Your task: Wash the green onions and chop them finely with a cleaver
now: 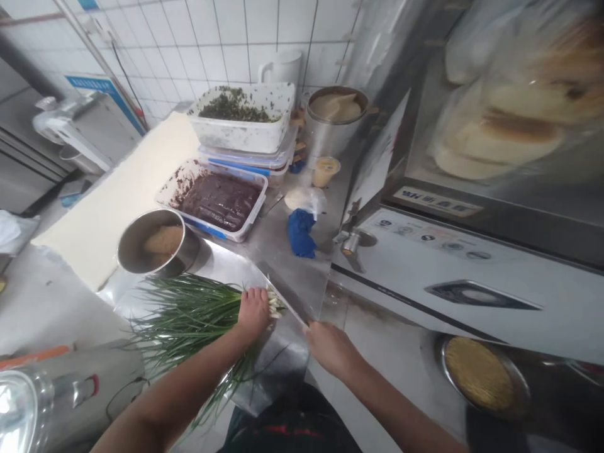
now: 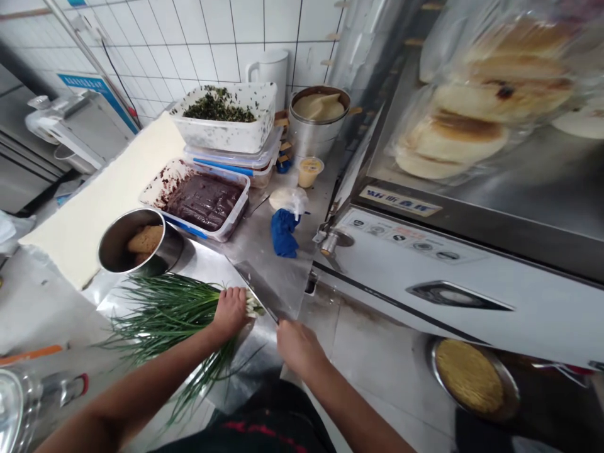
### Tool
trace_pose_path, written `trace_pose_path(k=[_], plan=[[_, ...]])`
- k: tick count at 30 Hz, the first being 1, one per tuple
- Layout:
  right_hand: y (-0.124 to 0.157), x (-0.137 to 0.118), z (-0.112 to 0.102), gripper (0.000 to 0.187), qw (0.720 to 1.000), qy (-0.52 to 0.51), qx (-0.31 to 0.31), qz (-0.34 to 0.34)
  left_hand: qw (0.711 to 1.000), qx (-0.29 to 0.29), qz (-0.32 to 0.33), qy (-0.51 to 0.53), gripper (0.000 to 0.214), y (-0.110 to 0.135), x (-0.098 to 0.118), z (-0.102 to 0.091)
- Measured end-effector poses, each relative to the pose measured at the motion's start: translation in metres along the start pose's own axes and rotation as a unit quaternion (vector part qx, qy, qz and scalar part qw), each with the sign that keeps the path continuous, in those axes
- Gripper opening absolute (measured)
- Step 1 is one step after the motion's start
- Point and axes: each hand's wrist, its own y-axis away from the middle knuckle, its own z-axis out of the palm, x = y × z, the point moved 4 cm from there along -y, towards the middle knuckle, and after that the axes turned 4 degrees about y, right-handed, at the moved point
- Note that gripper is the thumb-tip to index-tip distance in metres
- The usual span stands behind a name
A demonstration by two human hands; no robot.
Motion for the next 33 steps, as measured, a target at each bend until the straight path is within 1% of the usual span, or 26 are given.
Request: trace_pose_path(k=[4, 6, 8, 10, 13, 16, 19, 22, 24, 25, 27, 29, 31, 33], plan=[[-0.02, -0.008, 0.006, 0.034, 0.999, -0.039, -0.017, 0.026, 1.0, -0.004, 0.005, 0.001, 0.058, 0.001, 0.0, -0.001], [-0.028, -0.012, 0.008, 0.035, 0.997, -0.056, -0.013, 0.048, 1.0, 0.003, 0.002, 0.001, 0.056, 0.002, 0.0, -0.001], [-0.028, -0.015, 0.009, 0.037, 0.997, -0.06, 0.003, 0.049, 1.0, 0.018, 0.0, 0.002, 0.055, 0.003, 0.0, -0.001], [-0.021, -0.015, 0.009, 0.036, 0.998, -0.047, 0.024, 0.03, 0.999, 0.033, -0.004, 0.004, 0.054, 0.004, 0.0, 0.0], [-0.001, -0.009, 0.008, 0.034, 0.999, -0.014, 0.042, 0.006, 0.999, 0.045, -0.012, 0.007, 0.053, 0.005, 0.0, 0.001], [0.015, 0.002, 0.006, 0.033, 1.0, 0.001, 0.026, 0.01, 0.999, 0.043, -0.016, 0.01, 0.052, 0.005, 0.0, 0.003], [0.02, 0.01, 0.0, 0.033, 1.0, -0.001, 0.005, 0.01, 0.999, 0.046, -0.012, 0.013, 0.052, 0.004, -0.001, 0.004], [0.01, 0.012, -0.001, 0.036, 0.999, -0.026, -0.037, 0.017, 0.999, 0.046, -0.004, 0.012, 0.052, 0.003, -0.001, 0.004], [-0.004, 0.008, 0.004, 0.038, 0.996, -0.059, -0.063, 0.024, 0.999, 0.039, -0.001, 0.009, 0.053, 0.002, -0.002, 0.004], [-0.012, 0.005, 0.007, 0.039, 0.994, -0.08, -0.065, 0.031, 0.999, 0.036, -0.002, 0.008, 0.054, 0.001, -0.002, 0.004], [-0.028, -0.002, 0.016, 0.04, 0.988, -0.13, -0.059, 0.055, 0.999, 0.035, -0.004, 0.007, 0.054, 0.001, -0.002, 0.004], [-0.038, -0.007, 0.025, 0.043, 0.98, -0.178, -0.046, 0.079, 0.999, 0.041, -0.008, 0.011, 0.053, 0.001, -0.001, 0.004], [-0.038, -0.008, 0.03, 0.048, 0.975, -0.205, -0.035, 0.082, 0.998, 0.051, -0.018, 0.019, 0.053, 0.002, -0.001, 0.003], [-0.029, -0.006, 0.029, 0.049, 0.978, -0.197, -0.016, 0.069, 0.997, 0.062, -0.036, 0.024, 0.057, 0.003, -0.001, 0.003]])
